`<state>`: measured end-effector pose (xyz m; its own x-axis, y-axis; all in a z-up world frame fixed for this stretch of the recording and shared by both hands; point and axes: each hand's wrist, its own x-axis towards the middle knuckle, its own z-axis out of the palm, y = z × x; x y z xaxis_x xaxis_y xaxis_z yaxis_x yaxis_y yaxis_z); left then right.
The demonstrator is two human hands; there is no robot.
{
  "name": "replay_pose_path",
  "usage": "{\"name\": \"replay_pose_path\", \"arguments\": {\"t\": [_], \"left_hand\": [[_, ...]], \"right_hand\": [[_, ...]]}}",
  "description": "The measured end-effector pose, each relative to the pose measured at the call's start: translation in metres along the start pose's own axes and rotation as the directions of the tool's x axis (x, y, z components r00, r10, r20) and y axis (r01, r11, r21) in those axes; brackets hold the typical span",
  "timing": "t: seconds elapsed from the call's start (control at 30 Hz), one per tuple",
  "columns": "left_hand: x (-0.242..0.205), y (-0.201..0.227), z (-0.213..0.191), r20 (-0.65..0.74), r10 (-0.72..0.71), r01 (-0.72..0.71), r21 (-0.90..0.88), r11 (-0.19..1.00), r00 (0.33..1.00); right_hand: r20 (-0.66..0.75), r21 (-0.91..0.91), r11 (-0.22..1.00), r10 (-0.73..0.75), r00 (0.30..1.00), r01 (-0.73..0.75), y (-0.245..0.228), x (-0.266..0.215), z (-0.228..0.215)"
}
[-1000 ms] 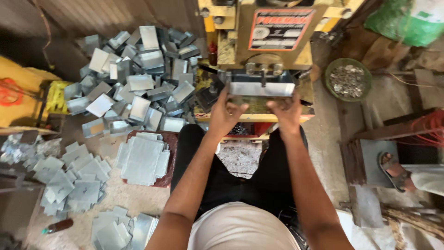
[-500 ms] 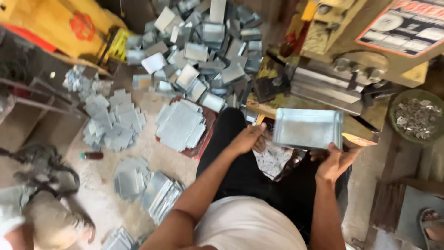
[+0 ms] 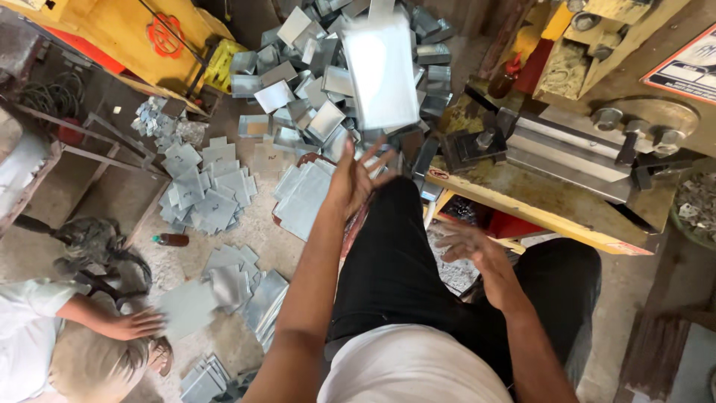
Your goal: The person sits on the floor in a workshop and repeatedly places flat metal sheets into a Foreman press machine. They operate the machine to process each sheet and then remove the finished piece, stacking it on a pile to their left. The process is repeated continuously for multiple metal sheets.
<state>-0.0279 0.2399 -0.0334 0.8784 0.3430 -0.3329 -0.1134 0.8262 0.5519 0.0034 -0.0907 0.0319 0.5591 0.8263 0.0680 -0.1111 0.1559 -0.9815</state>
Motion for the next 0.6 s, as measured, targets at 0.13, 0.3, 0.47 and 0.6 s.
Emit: {"name": "replay_pose_path", "arguments": {"t": [0.13, 0.3, 0.47, 0.6], "left_hand": [[0.05, 0.0, -0.041, -0.169, 0.225, -0.021, 0.754, 0.657, 0.96], [0.032, -0.062, -0.135, -0.244, 0.132, 0.273, 0.91, -0.31, 0.961], [-0.001, -0.1, -0.201, -0.084, 0.229, 0.194, 0.836, -0.514, 0.97], [-0.017, -0.094, -0.223, -0.118, 0.287, 0.231, 0.885, -0.405, 0.951]], "right_hand": [[-0.064, -0.104, 0.987, 0.115, 0.991, -0.121, 0.007, -0.009, -0.005], [-0.213, -0.104, 0.984, 0.117, 0.97, -0.142, 0.021, -0.023, -0.018], [-0.284, -0.098, 0.982, 0.127, 0.95, -0.161, 0.035, -0.032, -0.026], [-0.277, -0.08, 0.986, 0.116, 0.954, -0.144, 0.042, -0.029, -0.027]]}}
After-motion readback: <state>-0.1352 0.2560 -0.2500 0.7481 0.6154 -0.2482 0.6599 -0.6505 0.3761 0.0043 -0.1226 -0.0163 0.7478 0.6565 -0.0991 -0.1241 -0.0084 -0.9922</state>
